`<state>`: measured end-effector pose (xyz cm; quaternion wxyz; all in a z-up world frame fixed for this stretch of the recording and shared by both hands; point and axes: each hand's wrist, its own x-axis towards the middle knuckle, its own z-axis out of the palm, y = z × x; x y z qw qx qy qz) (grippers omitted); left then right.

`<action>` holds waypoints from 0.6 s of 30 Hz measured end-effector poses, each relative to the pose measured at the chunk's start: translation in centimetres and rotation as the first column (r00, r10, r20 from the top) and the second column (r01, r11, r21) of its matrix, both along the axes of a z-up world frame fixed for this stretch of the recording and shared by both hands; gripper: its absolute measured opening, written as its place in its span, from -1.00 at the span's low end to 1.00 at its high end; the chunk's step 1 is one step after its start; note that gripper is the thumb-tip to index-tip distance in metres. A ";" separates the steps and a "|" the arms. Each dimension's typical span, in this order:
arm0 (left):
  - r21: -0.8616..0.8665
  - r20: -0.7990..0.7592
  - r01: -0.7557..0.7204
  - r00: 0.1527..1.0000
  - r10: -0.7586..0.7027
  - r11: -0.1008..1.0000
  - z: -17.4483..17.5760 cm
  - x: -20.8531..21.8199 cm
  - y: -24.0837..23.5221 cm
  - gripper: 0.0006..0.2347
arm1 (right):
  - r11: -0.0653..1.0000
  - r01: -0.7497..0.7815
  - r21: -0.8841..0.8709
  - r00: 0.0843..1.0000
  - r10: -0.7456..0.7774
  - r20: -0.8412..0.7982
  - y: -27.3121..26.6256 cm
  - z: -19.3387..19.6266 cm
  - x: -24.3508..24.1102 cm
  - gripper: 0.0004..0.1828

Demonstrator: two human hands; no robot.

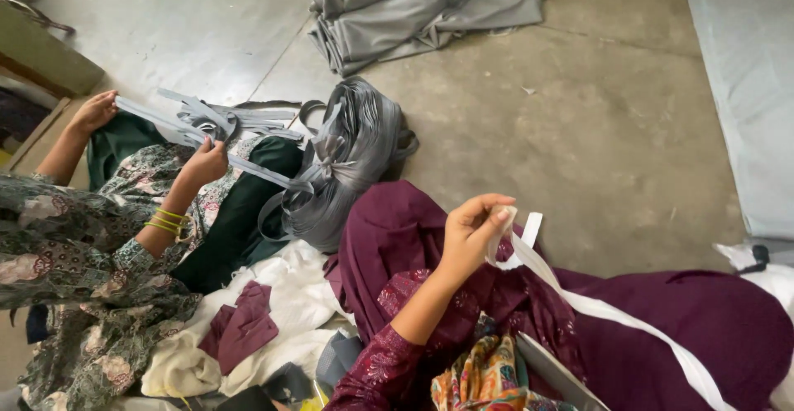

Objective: Cutting and organizing white elastic fabric strips from a bundle using scissors.

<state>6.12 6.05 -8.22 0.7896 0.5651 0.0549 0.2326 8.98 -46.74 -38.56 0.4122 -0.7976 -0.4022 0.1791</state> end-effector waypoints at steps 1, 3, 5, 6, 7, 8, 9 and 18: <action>-0.007 -0.011 0.015 1.000 -0.015 1.000 0.1 -0.3 -0.1 -0.84 | 0.999 0.030 -0.021 0.999 -0.029 0.043 5.0 5.2 -0.7 -0.69; -0.084 0.052 0.007 0.999 -0.002 0.996 0.5 -0.5 -0.4 -0.83 | 0.994 0.086 -0.062 0.987 -0.077 0.138 11.3 17.9 -2.3 -0.70; -0.095 0.058 -0.007 0.998 0.013 0.995 0.7 -0.8 -1.0 -0.84 | 0.986 0.136 -0.097 0.964 -0.109 0.242 20.0 28.0 -2.5 -0.69; -0.099 0.067 -0.031 0.997 0.038 0.995 0.8 -0.9 -1.3 -0.85 | 0.981 0.159 -0.111 0.948 -0.120 0.294 23.3 33.5 -4.5 -0.69; -0.106 0.066 -0.022 0.997 0.029 0.994 1.0 -1.2 -1.9 -0.85 | 0.979 0.168 -0.118 0.948 -0.127 0.293 25.7 35.1 -4.4 -0.69; -0.125 0.055 -0.022 0.998 0.030 0.992 1.1 -1.4 -2.6 -0.86 | 0.985 0.170 0.039 0.922 -0.173 0.347 28.0 36.6 -4.2 -0.68; -0.143 0.043 -0.023 0.999 0.030 0.989 1.3 -1.7 -3.2 -0.86 | 0.967 0.160 0.196 0.892 -0.227 0.391 30.4 38.1 -4.0 -0.67; -0.153 0.024 -0.117 0.992 0.122 0.981 1.6 -2.6 -1.8 -0.88 | 0.986 0.115 0.121 0.982 -0.095 -0.163 30.8 29.7 -0.5 -0.80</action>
